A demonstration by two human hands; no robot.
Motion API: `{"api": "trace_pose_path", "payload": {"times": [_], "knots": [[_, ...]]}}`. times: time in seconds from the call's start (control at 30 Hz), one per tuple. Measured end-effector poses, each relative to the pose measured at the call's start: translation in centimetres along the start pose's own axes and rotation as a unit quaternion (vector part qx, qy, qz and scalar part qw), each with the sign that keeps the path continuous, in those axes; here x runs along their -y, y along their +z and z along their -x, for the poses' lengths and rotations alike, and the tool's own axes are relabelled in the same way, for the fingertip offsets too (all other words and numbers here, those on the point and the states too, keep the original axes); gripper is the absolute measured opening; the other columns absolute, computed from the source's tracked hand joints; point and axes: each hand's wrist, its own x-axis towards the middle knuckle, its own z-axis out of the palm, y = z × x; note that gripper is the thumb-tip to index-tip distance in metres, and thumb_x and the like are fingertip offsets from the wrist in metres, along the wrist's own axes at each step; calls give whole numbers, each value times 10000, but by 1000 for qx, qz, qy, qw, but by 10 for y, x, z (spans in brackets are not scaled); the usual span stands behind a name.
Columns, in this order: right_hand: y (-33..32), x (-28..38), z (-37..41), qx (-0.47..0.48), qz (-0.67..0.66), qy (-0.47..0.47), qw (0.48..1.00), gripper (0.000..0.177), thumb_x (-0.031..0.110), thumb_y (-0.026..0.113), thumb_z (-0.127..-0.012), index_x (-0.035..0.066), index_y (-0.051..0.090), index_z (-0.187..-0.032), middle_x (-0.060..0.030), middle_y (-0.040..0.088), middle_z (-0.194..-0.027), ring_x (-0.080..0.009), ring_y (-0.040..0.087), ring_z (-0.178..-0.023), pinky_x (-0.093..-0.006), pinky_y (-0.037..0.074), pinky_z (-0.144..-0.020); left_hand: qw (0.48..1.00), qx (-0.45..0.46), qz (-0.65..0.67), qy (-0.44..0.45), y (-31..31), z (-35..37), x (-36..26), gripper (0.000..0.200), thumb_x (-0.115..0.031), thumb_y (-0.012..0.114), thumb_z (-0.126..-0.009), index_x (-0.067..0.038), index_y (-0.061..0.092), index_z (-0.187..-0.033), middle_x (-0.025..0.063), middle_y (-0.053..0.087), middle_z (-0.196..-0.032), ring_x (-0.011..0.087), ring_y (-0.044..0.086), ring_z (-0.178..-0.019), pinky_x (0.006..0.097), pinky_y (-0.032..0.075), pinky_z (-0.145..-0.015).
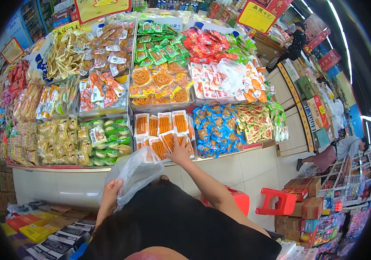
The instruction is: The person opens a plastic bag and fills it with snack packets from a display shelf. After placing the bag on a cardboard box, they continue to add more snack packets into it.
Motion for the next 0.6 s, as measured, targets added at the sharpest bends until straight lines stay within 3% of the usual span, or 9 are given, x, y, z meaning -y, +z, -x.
{"api": "trace_pose_path", "payload": {"times": [0.03,0.17,0.27,0.5,0.6], "knots": [[0,-5,-3,-7,10,-21,1000,1087,547,720,-598,253,95,-1438,-288,13,-1444,-546,127,-1273,-611,227,-987,1000,-7,4,3,3,1,2,180,-212,567,-877,-41,621,-898,-42,539,-667,26,428,-545,187,327,-501],[-7,-7,1,2,23,-29,999,999,463,707,-635,260,135,-1429,-305,73,-1425,-549,193,-1246,-585,280,-977,999,-34,17,-6,19,7,8,179,-209,567,-877,-41,621,-904,-41,544,-675,25,429,-546,185,330,-501],[-4,-14,-1,-21,31,-58,998,959,425,688,-656,263,141,-1426,-311,109,-1414,-550,203,-1243,-599,296,-960,997,-68,24,-4,38,11,13,177,-208,563,-880,-44,623,-906,-40,545,-678,25,428,-541,183,328,-497],[-6,-10,-4,-6,53,-54,997,996,358,684,-640,315,81,-1431,-279,46,-1446,-561,142,-1263,-687,280,-897,997,-74,-17,-20,60,8,42,205,-248,562,-882,-52,612,-916,-61,498,-658,26,401,-543,192,307,-488],[1,-19,-10,0,34,-69,997,988,350,683,-643,302,91,-1433,-277,42,-1449,-571,135,-1259,-685,273,-908,996,-90,-14,-26,79,14,50,215,-261,563,-883,-54,610,-918,-68,487,-661,24,393,-556,192,298,-492]]}}
